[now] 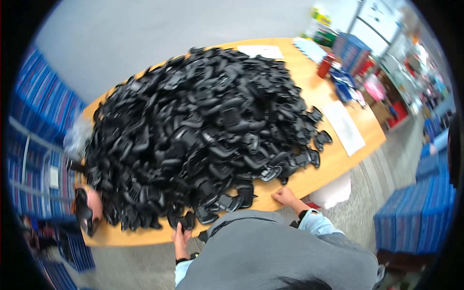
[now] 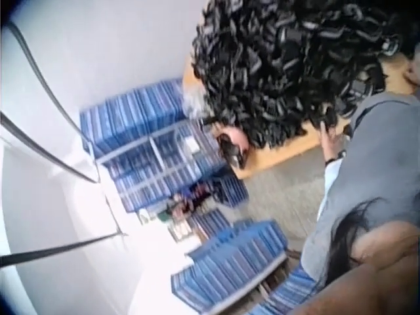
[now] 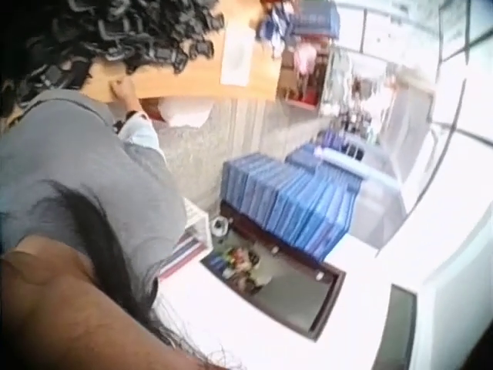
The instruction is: The person is sorting and assembling small electronic or mechanical components into containers on a workbench.
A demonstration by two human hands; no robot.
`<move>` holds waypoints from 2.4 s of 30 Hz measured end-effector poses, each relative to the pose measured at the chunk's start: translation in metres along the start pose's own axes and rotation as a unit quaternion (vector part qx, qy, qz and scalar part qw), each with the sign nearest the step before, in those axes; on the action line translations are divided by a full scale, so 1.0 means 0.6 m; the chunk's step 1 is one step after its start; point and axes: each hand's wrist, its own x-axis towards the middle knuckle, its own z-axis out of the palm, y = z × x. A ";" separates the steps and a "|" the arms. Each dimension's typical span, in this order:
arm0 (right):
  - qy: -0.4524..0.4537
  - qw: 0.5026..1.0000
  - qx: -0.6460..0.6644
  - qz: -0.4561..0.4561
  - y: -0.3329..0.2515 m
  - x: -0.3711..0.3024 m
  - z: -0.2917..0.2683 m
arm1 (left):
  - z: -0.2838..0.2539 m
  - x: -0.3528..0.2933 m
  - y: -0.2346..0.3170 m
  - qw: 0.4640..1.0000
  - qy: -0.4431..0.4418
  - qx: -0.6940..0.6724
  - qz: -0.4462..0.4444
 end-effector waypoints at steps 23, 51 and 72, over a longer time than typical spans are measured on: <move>0.010 1.000 -0.010 -0.016 0.024 0.007 0.005 | 0.005 -0.049 0.013 0.989 0.000 -0.030 0.142; 0.005 0.997 0.078 0.000 0.025 0.009 0.018 | 0.106 -0.140 0.156 0.954 -0.065 -0.139 0.258; -0.001 0.997 0.077 -0.011 0.028 0.011 0.020 | 0.070 -0.073 0.227 0.945 -0.062 -0.200 0.250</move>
